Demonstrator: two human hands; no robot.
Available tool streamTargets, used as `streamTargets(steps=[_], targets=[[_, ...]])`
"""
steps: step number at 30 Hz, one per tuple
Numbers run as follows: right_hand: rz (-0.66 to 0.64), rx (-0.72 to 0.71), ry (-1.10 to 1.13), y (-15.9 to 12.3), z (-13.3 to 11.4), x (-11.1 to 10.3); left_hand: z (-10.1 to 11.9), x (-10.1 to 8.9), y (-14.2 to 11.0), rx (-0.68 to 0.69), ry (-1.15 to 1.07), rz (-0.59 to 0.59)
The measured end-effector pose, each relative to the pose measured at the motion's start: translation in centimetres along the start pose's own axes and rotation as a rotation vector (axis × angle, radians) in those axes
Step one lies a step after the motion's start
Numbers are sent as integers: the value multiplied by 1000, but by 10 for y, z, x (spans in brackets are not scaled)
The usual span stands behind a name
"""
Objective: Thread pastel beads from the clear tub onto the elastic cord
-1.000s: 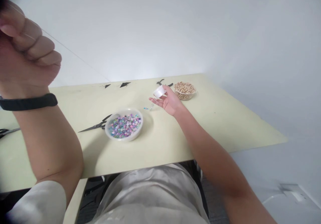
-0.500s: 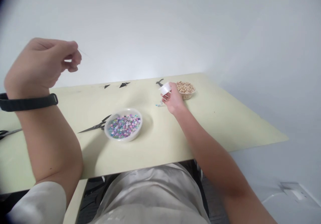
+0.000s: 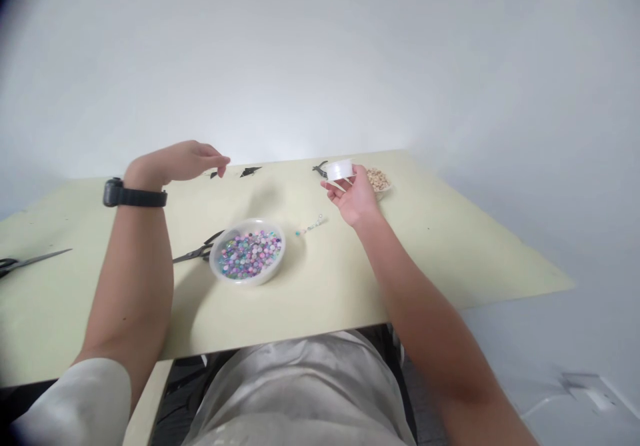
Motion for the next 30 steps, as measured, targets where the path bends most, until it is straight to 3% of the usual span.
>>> streamTargets(steps=[5, 8, 17, 24, 30], targets=[[-69, -24, 10, -3, -12, 0, 0, 32, 24, 19, 6, -291], [-121, -32, 23, -5, -17, 2, 3, 43, 29, 20, -1, -378], [-170, -54, 44, -8, -27, 5, -2, 29, 24, 28, -140, -228], [-75, 4, 54, -11, -29, 17, -6, 33, 25, 50, -131, -289], [-136, 50, 88, -4, -30, 34, -6, 36, 29, 73, -140, -300]])
Point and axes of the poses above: each hand's wrist, its own y-axis towards the middle knuckle, its own x-axis out of the palm, z = x × y, the point moved 5 cm from there along y, towards the middle knuckle, and after that the axes turned 10 degrees about -z, right-handed, at the moved point
